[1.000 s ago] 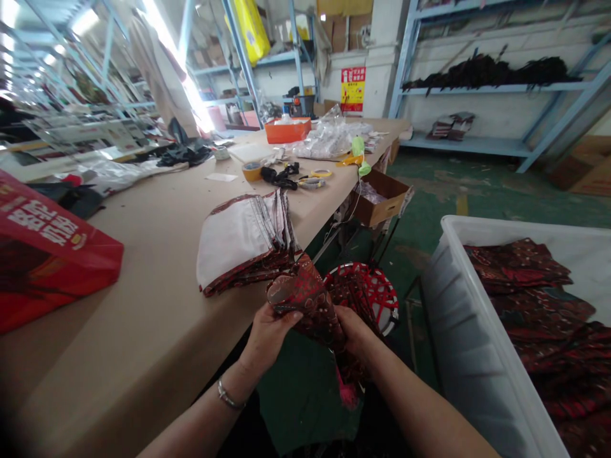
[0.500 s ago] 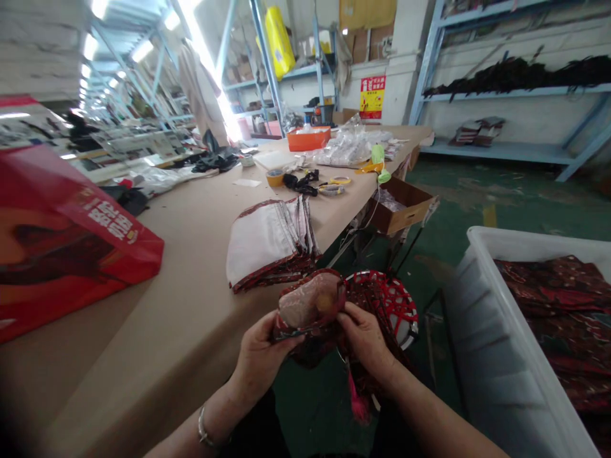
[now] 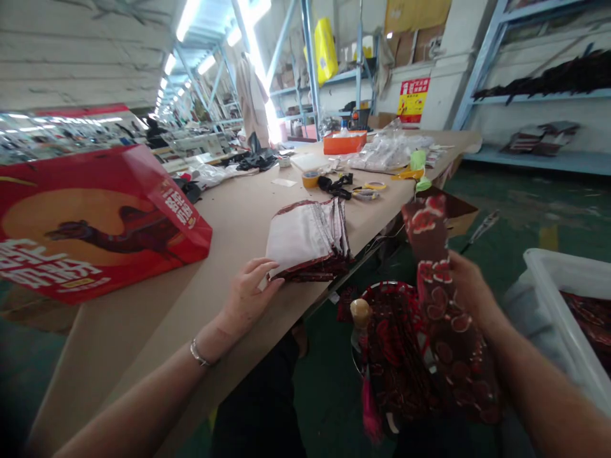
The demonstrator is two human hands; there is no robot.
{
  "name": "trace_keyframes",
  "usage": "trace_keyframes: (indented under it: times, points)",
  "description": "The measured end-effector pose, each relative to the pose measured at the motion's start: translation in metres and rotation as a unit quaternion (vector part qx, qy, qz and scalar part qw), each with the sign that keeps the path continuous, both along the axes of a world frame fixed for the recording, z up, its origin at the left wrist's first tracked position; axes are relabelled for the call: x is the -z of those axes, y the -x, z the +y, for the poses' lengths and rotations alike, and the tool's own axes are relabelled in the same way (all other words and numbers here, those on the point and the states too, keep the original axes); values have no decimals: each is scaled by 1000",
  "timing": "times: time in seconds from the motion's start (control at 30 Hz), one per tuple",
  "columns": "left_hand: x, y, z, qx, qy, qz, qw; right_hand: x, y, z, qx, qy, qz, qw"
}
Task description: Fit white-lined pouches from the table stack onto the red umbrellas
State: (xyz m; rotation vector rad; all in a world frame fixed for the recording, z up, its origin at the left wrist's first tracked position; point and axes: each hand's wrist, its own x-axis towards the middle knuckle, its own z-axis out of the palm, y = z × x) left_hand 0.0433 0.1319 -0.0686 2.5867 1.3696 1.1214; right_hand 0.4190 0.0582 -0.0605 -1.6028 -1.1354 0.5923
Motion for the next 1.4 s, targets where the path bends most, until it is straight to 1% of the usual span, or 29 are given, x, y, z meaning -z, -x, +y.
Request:
trace_keyframes:
  times: [0.07, 0.13, 0.17, 0.2, 0.23, 0.27, 0.3, 0.33, 0.37, 0.4, 0.43, 0.5, 0.53, 0.57, 0.6, 0.63, 0.67, 0.73, 0.8, 0.9, 0.97, 1.03, 1.1, 1.17, 1.23, 1.3, 1.33, 1.37, 1.4]
  points:
    - [4, -3, 2, -6, -22, 60, 998, 64, 2, -5, 16, 57, -25, 998]
    - [5, -6, 3, -6, -32, 100, 994, 127, 6, -12, 34, 119, -103, 987]
    - [5, -6, 3, -4, -34, 113, 993, 154, 8, -16, 40, 152, -124, 980]
    - [4, -7, 4, 1, -35, 124, 992, 176, 9, -18, 52, 181, -134, 973]
    - [3, -7, 5, 5, -33, 134, 990, 191, 8, -18, 65, 202, -131, 969]
    - [1, -7, 6, 8, -30, 144, 989, 199, 8, -17, 79, 211, -121, 967]
    - [-1, -7, 7, 8, -26, 152, 988, 198, 8, -13, 96, 202, -112, 968]
    - [-4, -6, 9, 6, -20, 158, 987, 188, 9, -8, 110, 174, -103, 973]
    - [-7, -6, 10, 2, -13, 163, 987, 170, 13, -1, 115, 128, -97, 980]
    - [-11, -6, 13, -3, -5, 165, 986, 146, 19, 6, 109, 70, -95, 987]
    - [-15, -6, 15, -8, 3, 166, 986, 116, 29, 14, 92, 5, -97, 991]
    - [-25, -8, 21, -14, 18, 171, 985, 53, 58, 29, -10, -101, -146, 984]
    - [-30, -8, 24, -14, 25, 171, 985, 23, 76, 37, -82, -146, -196, 966]
    - [-35, -9, 27, -12, 32, 169, 985, -2, 95, 45, -154, -182, -249, 939]
    - [-39, -10, 29, -7, 41, 163, 986, -23, 113, 52, -216, -196, -300, 908]
    - [-43, -11, 31, -1, 53, 154, 987, -38, 130, 59, -264, -198, -353, 876]
    - [-47, -11, 33, 6, 66, 141, 988, -48, 145, 67, -299, -187, -401, 846]
    - [-53, -12, 35, 12, 87, 108, 990, -56, 168, 82, -329, -145, -478, 801]
    - [-57, -12, 37, 14, 101, 65, 993, -56, 181, 94, -332, -99, -521, 780]
    - [-61, -11, 39, 13, 133, -7, 991, -57, 188, 107, -300, -37, -550, 778]
    - [-62, -9, 41, -1, 148, -45, 988, -61, 187, 110, -271, -18, -568, 777]
    - [-60, -7, 44, -33, 138, -47, 989, -66, 185, 112, -239, -9, -589, 772]
    - [-56, -4, 46, -70, 100, -6, 993, -71, 182, 114, -214, 7, -603, 768]
    - [-50, 0, 48, -101, 62, 42, 992, -74, 180, 115, -191, 37, -595, 780]
    - [-46, 3, 50, -114, 67, 41, 990, -76, 178, 115, -169, 46, -560, 809]
    - [-46, 4, 50, -111, 123, -41, 985, -75, 179, 111, -144, 20, -514, 845]
    - [-48, 3, 49, -107, 153, -107, 977, -74, 179, 106, -137, -6, -501, 855]
    - [-51, 2, 47, -102, 173, -188, 961, -71, 180, 100, -137, -33, -501, 854]
    - [-56, -1, 43, -91, 183, -276, 939, -69, 180, 94, -139, -57, -513, 845]
